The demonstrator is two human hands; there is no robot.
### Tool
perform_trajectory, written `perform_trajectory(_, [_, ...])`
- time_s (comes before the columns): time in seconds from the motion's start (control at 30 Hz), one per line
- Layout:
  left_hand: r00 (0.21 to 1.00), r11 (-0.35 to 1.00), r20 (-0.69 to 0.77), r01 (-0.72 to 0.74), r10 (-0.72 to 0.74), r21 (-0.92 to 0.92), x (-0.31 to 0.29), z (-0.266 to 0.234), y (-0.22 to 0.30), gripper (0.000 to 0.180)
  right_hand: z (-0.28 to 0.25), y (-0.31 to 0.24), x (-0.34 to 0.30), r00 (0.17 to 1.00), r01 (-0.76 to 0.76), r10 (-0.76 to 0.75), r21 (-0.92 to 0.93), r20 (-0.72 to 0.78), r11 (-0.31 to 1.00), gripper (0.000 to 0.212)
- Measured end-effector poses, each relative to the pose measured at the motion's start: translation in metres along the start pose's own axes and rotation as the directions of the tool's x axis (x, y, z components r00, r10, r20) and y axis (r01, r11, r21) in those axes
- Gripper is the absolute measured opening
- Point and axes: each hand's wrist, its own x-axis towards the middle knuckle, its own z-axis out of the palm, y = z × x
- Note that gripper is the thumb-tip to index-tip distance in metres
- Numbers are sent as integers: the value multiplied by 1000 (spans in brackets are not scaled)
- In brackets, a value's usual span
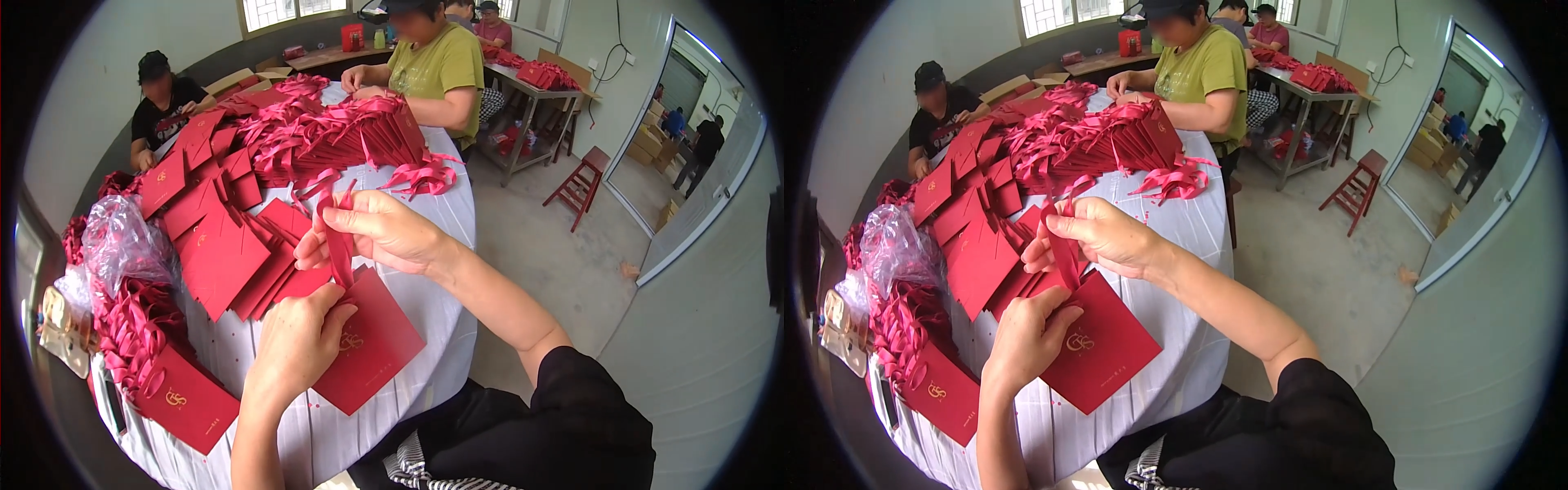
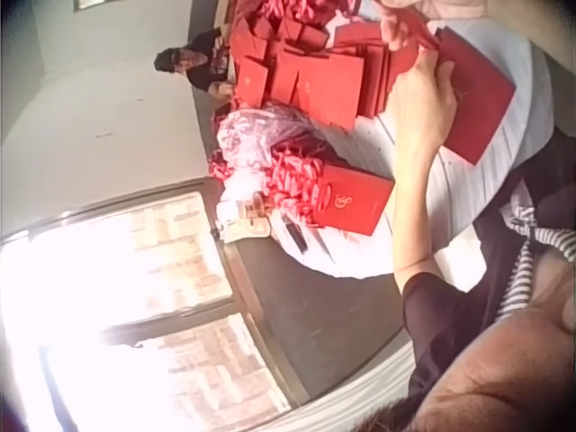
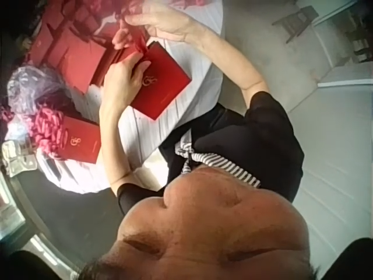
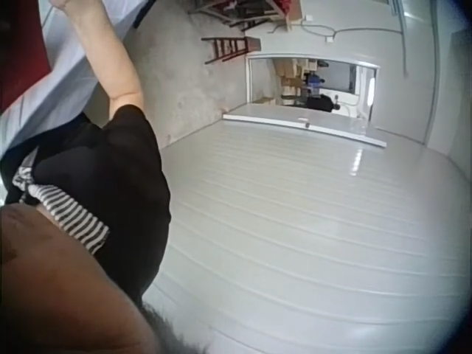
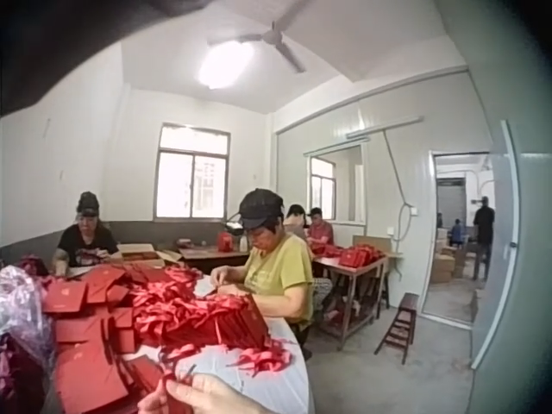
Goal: The person attaches ribbon handles to paper gift bags by threading the ribbon ends through the bag slits by hand.
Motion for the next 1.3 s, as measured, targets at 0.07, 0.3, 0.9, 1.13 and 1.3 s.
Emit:
perform_trajectory(0.07, [1000,1000,11,-9,9,5,0,-1,0,14,-1,0,0,1000,0,0,9,12,1000,23])
perform_trajectory(0.3, [999,1000,37,-29,29,-12,-1,-2,-1,14,-3,10,5,996,91,-88,115,-25,989,17])
perform_trajectory(0.9, [995,995,104,3,8,-102,2,-6,-6,8,-15,18,14,992,92,-56,356,-111,930,17])
perform_trajectory(1.13, [992,995,125,15,-2,-103,0,-7,-6,9,-19,23,15,996,85,-76,372,-37,924,22])
perform_trajectory(1.3, [994,993,111,11,2,-119,1,-6,-8,11,-16,24,-5,999,-19,22,-92,34,996,58])
